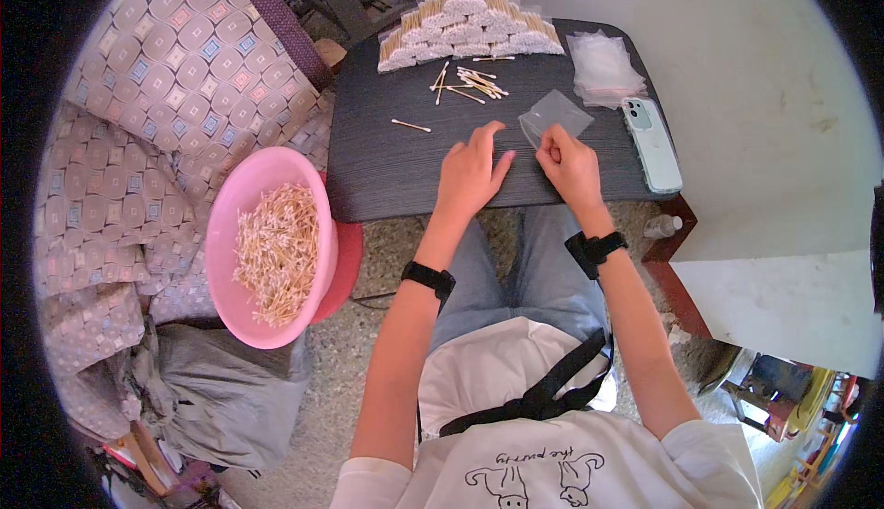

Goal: Packaging a counted number of cotton swabs into a small plastic zip-lock bag.

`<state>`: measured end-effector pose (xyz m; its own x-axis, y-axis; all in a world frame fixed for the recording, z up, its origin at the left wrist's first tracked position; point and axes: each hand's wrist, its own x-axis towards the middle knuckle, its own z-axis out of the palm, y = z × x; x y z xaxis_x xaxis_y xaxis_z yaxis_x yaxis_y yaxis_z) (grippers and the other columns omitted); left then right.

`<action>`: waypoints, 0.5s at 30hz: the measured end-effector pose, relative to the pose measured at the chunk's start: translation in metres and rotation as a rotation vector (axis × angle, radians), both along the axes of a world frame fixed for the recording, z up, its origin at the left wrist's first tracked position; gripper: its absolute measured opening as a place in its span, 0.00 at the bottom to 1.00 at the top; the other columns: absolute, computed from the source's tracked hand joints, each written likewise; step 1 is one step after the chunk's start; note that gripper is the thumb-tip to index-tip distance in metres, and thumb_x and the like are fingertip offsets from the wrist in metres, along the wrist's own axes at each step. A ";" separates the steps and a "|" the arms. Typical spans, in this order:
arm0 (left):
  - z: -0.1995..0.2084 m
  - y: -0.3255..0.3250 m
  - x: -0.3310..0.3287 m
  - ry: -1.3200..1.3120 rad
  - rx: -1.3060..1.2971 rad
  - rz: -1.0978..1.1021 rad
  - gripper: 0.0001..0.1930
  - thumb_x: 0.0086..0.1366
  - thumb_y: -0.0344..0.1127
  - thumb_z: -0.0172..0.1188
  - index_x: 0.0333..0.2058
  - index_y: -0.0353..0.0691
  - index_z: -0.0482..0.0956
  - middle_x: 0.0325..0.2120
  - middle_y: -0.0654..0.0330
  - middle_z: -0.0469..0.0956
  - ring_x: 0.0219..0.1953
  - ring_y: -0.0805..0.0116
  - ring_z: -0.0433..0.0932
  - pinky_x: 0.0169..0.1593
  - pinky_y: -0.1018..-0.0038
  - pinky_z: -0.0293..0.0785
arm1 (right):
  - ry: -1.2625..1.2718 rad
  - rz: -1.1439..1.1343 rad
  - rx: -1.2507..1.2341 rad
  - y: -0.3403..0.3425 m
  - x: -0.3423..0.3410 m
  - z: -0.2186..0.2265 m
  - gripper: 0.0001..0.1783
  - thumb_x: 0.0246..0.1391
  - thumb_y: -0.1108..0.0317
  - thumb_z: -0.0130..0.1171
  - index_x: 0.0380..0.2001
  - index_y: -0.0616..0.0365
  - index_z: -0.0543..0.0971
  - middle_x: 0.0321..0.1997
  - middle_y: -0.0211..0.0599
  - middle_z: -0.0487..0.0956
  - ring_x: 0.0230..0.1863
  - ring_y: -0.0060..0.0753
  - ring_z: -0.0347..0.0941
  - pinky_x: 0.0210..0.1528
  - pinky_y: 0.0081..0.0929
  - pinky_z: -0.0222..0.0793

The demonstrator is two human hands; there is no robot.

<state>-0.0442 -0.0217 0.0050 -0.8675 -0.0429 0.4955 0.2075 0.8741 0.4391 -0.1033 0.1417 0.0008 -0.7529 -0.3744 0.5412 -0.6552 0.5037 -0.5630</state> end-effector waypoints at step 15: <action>-0.003 -0.001 -0.002 0.015 0.041 0.091 0.15 0.56 0.30 0.54 0.43 0.39 0.67 0.34 0.54 0.73 0.27 0.52 0.73 0.34 0.61 0.70 | 0.027 0.174 0.124 -0.023 -0.038 0.043 0.17 0.44 0.66 0.62 0.38 0.58 0.71 0.38 0.45 0.72 0.41 0.46 0.70 0.40 0.38 0.67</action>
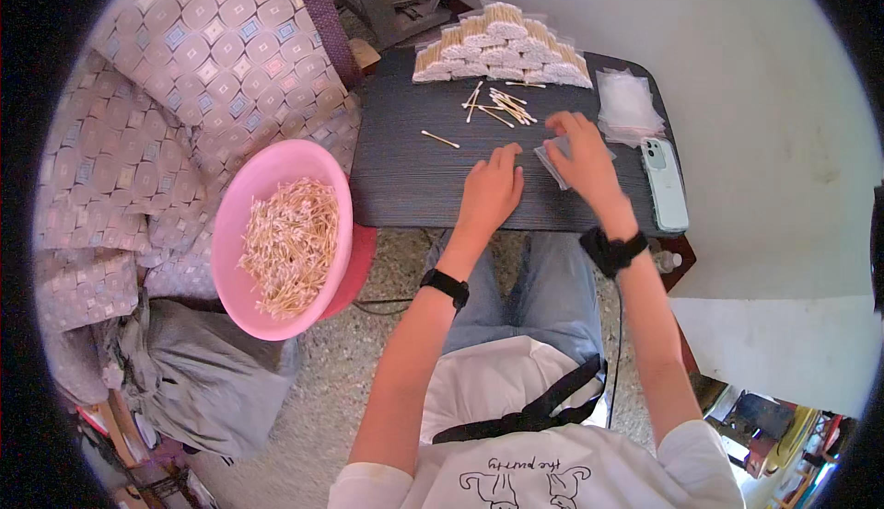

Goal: Packaging a counted number of cotton swabs into a small plastic zip-lock bag.

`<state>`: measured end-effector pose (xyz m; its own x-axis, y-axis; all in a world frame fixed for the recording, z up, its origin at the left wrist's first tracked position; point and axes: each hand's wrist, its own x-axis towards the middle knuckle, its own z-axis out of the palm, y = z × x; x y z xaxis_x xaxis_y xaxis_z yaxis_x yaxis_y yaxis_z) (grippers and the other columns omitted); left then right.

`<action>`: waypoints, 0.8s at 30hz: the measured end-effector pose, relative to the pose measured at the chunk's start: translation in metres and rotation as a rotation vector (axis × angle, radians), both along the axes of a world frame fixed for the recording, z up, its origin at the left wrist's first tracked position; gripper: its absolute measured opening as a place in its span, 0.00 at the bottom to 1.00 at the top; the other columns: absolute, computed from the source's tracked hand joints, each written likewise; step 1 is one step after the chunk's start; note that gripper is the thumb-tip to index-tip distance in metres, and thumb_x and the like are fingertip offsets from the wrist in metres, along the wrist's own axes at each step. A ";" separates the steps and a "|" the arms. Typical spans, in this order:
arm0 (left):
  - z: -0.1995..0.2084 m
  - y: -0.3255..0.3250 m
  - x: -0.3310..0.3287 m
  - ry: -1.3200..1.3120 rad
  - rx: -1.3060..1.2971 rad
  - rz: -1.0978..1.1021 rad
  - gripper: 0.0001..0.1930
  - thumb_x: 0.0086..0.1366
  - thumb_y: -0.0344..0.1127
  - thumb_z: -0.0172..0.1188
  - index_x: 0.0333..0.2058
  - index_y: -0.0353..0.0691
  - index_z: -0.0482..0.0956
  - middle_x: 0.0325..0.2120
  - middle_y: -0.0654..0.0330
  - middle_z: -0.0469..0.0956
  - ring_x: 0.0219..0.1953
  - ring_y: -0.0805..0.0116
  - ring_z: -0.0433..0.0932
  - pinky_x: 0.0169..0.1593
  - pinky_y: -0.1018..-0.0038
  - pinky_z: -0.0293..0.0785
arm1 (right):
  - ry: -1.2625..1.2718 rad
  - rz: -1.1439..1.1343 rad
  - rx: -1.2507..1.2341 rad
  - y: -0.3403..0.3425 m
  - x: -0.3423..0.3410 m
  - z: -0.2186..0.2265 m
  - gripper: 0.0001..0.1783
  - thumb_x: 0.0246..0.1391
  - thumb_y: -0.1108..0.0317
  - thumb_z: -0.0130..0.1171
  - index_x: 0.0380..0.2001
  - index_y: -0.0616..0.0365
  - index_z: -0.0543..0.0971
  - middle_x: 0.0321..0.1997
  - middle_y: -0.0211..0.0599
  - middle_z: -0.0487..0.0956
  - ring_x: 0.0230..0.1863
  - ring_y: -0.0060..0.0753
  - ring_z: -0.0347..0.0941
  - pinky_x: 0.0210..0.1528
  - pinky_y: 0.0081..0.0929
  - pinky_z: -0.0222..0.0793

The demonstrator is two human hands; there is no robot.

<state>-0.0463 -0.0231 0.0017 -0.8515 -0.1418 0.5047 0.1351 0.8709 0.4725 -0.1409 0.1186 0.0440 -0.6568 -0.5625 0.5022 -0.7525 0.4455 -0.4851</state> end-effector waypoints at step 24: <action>-0.010 -0.003 -0.005 -0.028 -0.066 0.006 0.06 0.54 0.30 0.54 0.32 0.40 0.70 0.26 0.56 0.72 0.26 0.55 0.72 0.32 0.63 0.71 | -0.005 -0.198 0.659 -0.100 -0.069 -0.032 0.54 0.41 0.36 0.60 0.56 0.74 0.57 0.63 0.58 0.54 0.59 0.57 0.59 0.55 0.46 0.62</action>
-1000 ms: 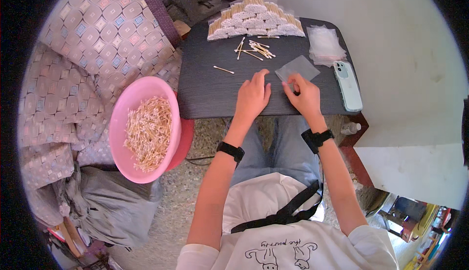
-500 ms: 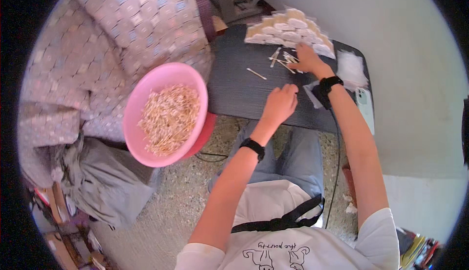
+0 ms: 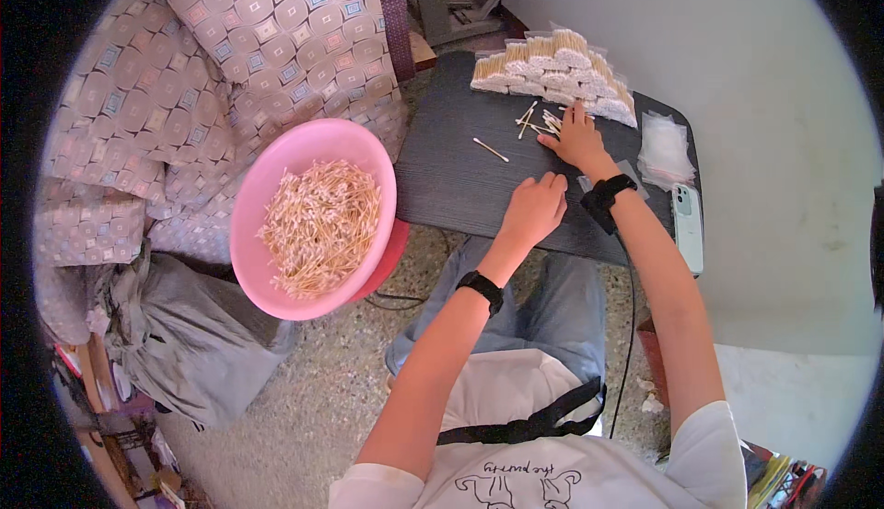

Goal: Packaging a counted number of cotton swabs into a small plastic zip-lock bag.

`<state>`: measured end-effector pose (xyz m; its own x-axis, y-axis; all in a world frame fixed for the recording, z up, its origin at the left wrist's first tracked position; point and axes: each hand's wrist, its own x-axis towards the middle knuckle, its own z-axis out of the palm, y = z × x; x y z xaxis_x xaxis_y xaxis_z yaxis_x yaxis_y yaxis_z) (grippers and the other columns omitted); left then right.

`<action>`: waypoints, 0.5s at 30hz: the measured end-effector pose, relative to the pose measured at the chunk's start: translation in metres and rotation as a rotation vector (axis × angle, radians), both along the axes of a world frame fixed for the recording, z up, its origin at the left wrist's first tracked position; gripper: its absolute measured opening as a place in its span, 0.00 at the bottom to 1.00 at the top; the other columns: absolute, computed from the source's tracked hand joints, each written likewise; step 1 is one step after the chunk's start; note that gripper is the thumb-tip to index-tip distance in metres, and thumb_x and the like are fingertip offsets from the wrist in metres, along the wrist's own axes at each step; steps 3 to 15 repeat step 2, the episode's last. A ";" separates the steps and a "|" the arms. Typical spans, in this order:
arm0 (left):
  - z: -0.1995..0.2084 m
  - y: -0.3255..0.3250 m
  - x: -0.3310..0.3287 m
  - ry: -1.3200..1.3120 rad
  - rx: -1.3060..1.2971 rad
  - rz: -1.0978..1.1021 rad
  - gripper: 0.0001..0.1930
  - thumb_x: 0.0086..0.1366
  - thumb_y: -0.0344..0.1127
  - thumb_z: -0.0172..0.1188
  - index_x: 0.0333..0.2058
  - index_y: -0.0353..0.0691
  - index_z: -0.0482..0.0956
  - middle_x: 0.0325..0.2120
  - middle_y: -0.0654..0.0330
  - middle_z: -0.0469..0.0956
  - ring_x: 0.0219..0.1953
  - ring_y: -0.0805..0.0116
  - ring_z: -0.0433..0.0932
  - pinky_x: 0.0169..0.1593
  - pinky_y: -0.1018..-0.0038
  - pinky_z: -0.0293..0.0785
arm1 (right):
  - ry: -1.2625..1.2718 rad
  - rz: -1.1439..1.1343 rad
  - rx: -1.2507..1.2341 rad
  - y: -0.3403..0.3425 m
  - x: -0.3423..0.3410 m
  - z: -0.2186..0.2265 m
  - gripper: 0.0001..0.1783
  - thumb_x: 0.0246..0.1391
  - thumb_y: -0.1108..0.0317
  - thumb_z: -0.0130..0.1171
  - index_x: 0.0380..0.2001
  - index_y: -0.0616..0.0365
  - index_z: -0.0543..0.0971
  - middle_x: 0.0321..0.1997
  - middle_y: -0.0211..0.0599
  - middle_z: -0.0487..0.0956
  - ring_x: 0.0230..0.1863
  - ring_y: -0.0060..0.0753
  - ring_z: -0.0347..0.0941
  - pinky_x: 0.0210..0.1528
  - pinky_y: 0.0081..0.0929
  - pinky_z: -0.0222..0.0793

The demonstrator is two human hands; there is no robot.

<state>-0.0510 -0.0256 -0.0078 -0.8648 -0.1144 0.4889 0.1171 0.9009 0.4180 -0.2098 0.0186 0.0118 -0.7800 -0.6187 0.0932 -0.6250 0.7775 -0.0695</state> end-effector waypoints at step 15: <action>0.002 0.001 -0.001 0.007 0.003 -0.012 0.06 0.54 0.30 0.55 0.32 0.40 0.70 0.26 0.56 0.72 0.26 0.55 0.72 0.33 0.63 0.71 | -0.028 -0.024 -0.011 0.003 -0.005 -0.005 0.54 0.41 0.37 0.60 0.58 0.73 0.56 0.63 0.56 0.54 0.59 0.57 0.58 0.55 0.47 0.62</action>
